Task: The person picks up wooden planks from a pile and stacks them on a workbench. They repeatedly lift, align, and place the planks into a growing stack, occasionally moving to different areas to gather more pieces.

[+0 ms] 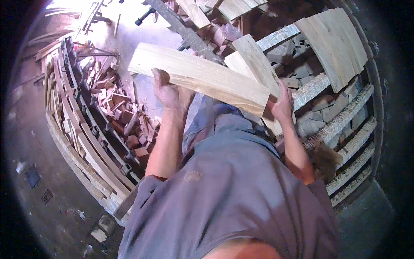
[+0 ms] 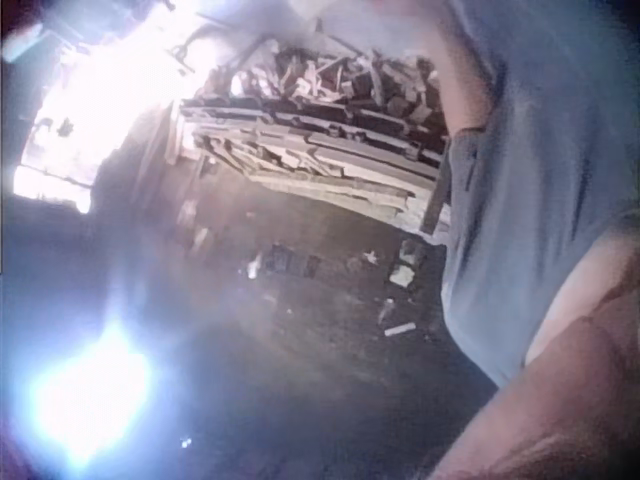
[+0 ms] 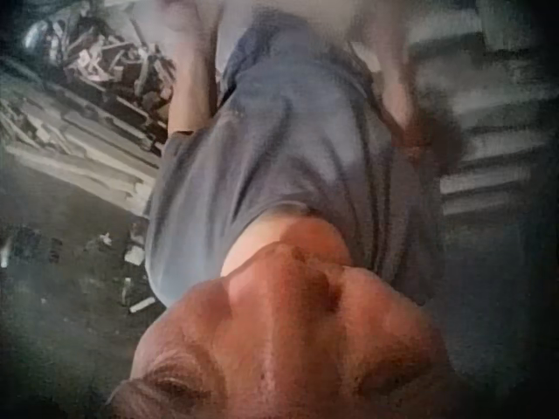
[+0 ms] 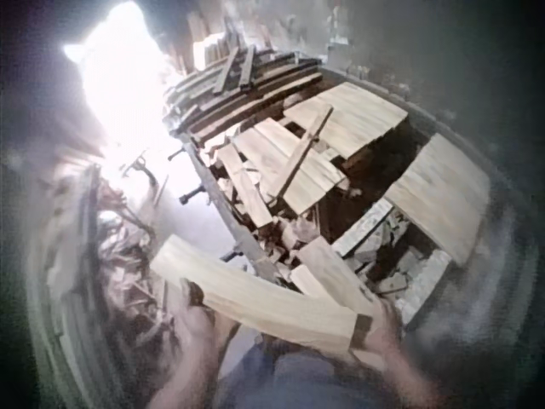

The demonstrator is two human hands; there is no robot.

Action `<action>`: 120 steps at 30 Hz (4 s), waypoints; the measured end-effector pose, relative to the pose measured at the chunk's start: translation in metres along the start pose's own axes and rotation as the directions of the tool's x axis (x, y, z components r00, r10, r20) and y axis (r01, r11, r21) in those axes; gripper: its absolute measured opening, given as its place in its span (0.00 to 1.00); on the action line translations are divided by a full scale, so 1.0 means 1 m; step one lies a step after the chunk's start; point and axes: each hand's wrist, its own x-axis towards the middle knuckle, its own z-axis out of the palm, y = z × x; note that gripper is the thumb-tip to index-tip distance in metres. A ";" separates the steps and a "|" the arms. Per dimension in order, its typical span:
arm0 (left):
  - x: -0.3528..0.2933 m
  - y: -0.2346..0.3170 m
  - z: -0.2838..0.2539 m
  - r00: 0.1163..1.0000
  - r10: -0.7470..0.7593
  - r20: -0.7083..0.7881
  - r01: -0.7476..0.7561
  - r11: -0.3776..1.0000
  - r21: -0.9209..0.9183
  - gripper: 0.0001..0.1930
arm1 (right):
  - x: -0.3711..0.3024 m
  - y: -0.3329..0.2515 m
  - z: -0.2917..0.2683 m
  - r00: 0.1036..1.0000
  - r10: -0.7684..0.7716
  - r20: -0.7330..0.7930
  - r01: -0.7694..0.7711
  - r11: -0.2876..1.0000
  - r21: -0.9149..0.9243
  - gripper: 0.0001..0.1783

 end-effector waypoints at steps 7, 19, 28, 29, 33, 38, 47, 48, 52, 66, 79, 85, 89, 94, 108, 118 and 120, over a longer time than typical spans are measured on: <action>0.018 -0.003 -0.027 0.994 -0.044 0.104 0.056 0.992 -0.112 0.44 | -0.035 0.026 -0.029 0.966 0.140 0.216 -0.232 0.837 0.495 0.34; 0.019 -0.001 -0.005 0.995 -0.005 0.095 0.025 0.978 -0.205 0.44 | -0.003 -0.089 -0.031 0.934 0.008 0.357 -0.354 0.139 0.925 0.34; 0.018 0.023 -0.034 0.994 0.005 0.108 0.046 0.885 -0.464 0.51 | -0.024 -0.112 -0.048 0.771 -0.534 -0.346 0.618 0.759 0.206 0.26; 0.019 0.024 -0.033 0.989 0.049 0.137 0.010 0.917 -0.398 0.53 | -0.022 -0.108 -0.051 0.712 -0.620 -0.330 0.682 0.723 0.112 0.27; 0.027 0.023 -0.029 0.957 0.076 0.281 0.019 0.947 -0.321 0.58 | -0.030 -0.113 -0.051 0.739 -0.580 -0.343 0.626 0.779 0.031 0.35; 0.023 0.017 -0.001 0.953 0.128 0.276 -0.100 0.988 -0.115 0.59 | -0.036 -0.090 -0.031 0.994 0.103 -0.045 -0.015 0.519 0.855 0.38; 0.035 0.007 -0.008 0.889 0.066 0.454 0.074 0.955 -0.286 0.53 | -0.044 -0.080 -0.045 0.906 0.031 0.422 -0.416 -0.114 0.902 0.34; 0.038 0.001 -0.003 0.960 0.138 0.243 -0.127 0.990 -0.062 0.52 | -0.046 -0.073 -0.043 0.911 0.046 0.410 -0.405 -0.085 0.910 0.34; 0.026 0.002 0.011 0.975 0.065 0.211 -0.030 0.986 -0.166 0.43 | -0.049 -0.061 -0.041 0.914 0.076 0.398 -0.391 -0.092 0.916 0.35; 0.023 -0.088 0.047 0.999 -0.034 0.036 0.033 0.999 0.024 0.28 | -0.014 -0.075 -0.064 0.943 -0.284 -0.176 0.307 0.943 0.125 0.49; 0.044 -0.126 0.031 0.961 -0.274 -0.020 0.231 0.767 0.598 0.36 | 0.041 0.002 -0.050 0.998 -0.001 -0.061 -0.005 0.996 -0.092 0.51; 0.059 -0.137 0.012 0.933 -0.222 0.283 -0.316 -0.128 0.940 0.32 | 0.100 0.094 -0.061 0.976 -0.073 -0.206 0.011 0.958 -0.288 0.53; 0.069 -0.159 -0.010 0.834 -0.322 0.448 -0.549 -0.402 0.732 0.29 | 0.147 0.124 -0.069 0.974 -0.065 -0.218 0.000 0.958 -0.286 0.52; 0.070 -0.149 -0.004 0.689 -0.459 0.561 -0.724 -0.406 0.558 0.27 | 0.175 0.136 -0.072 0.992 -0.104 -0.075 0.050 0.852 -0.522 0.50; 0.069 -0.152 0.010 0.804 -0.464 0.372 -0.589 -0.537 0.604 0.34 | 0.184 0.170 -0.063 0.978 -0.084 -0.191 -0.050 0.795 -0.604 0.35; 0.072 -0.154 0.005 0.788 -0.459 0.411 -0.614 -0.529 0.586 0.31 | 0.202 0.160 -0.068 0.983 -0.105 -0.151 -0.038 0.689 -0.723 0.31; 0.070 -0.154 0.008 0.787 -0.456 0.415 -0.615 -0.528 0.586 0.31 | 0.203 0.159 -0.070 0.985 -0.091 -0.148 -0.044 0.693 -0.719 0.30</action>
